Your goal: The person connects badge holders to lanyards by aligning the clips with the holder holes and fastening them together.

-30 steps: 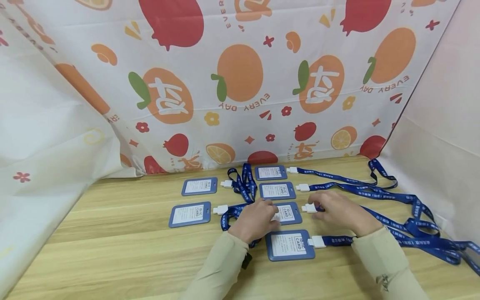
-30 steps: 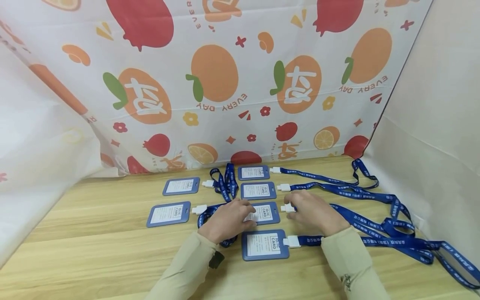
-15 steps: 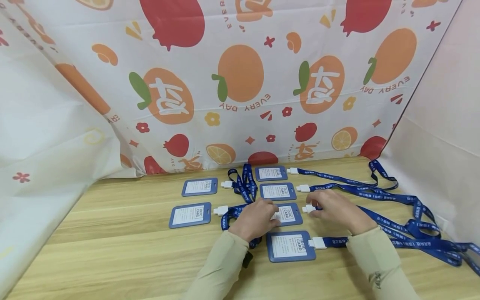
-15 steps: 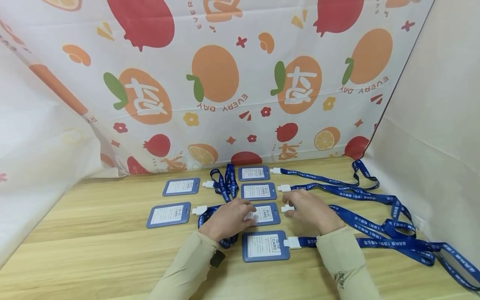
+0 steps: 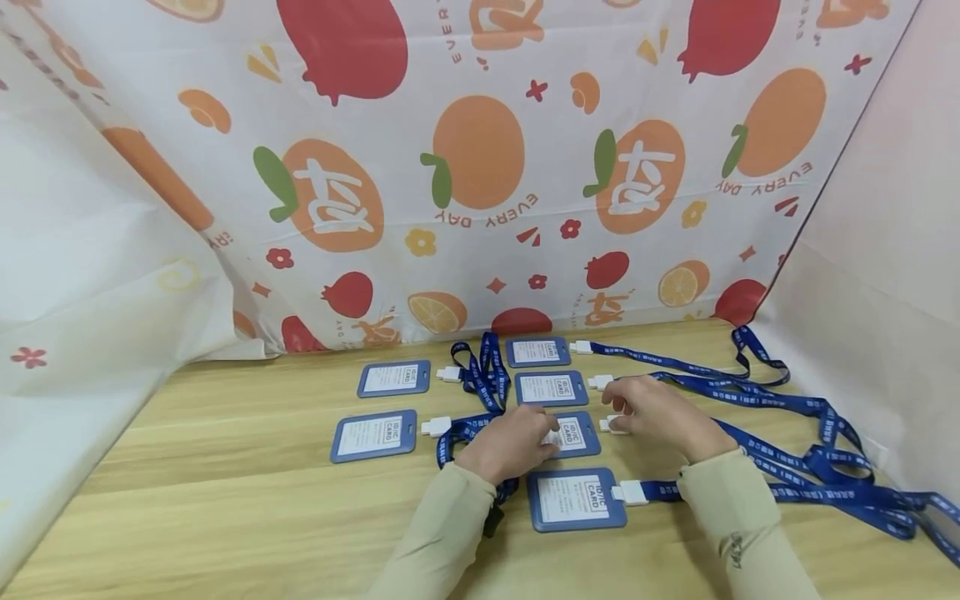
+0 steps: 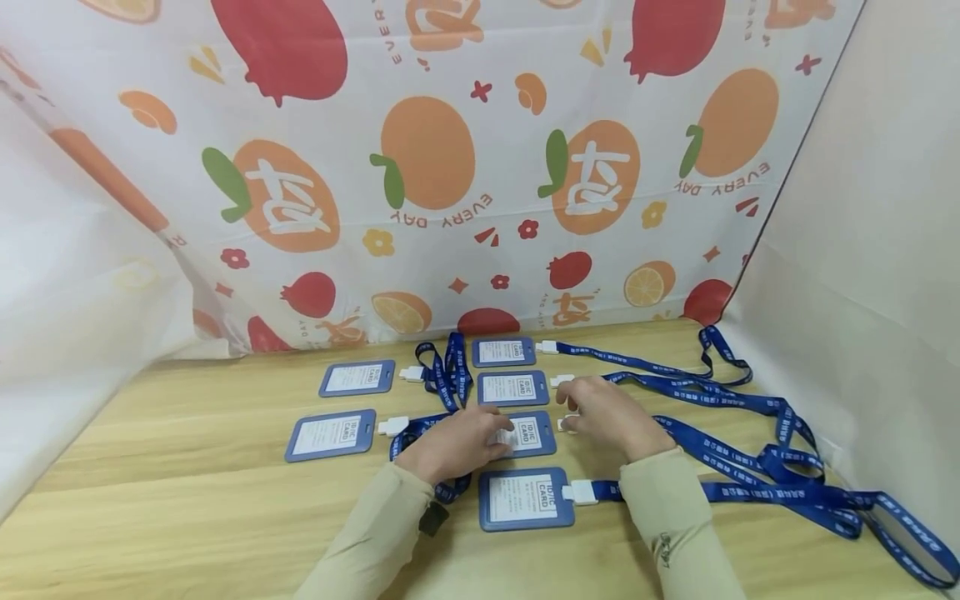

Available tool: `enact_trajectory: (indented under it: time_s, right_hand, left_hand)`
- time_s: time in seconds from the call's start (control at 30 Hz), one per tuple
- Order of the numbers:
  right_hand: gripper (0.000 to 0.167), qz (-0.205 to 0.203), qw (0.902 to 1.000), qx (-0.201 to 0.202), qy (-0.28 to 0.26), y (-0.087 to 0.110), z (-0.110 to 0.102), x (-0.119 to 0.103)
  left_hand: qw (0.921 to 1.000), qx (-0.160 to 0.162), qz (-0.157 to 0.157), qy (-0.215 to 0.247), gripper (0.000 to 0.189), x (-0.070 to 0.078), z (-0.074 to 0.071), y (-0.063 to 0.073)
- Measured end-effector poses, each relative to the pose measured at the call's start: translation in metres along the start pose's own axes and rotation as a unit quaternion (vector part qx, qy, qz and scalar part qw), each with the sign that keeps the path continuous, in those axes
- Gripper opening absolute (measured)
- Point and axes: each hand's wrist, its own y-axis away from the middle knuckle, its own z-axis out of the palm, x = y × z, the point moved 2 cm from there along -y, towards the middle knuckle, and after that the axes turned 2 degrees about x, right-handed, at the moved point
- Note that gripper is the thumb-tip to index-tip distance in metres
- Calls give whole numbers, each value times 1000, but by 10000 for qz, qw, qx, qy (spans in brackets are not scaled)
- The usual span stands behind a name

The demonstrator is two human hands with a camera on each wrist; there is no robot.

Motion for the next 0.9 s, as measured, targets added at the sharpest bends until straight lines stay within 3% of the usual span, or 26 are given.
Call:
enact_trajectory:
  time_s: [0.2, 0.43, 0.63, 0.9]
  right_hand:
    - [22, 288, 9995, -110, 47, 3, 11, 7]
    - [22, 233, 9992, 17, 316, -1, 8, 13]
    - [21, 362, 9984, -99, 413, -7, 13, 14]
    - [20, 296, 9986, -95, 425, -11, 22, 15]
  left_hand:
    - [9998, 62, 101, -172, 25, -3, 7, 3]
    - [9992, 192, 196, -299, 25, -6, 4, 2]
    - [9985, 318, 299, -340, 21, -7, 5, 1]
    - [9992, 156, -56, -368, 21, -10, 6, 4]
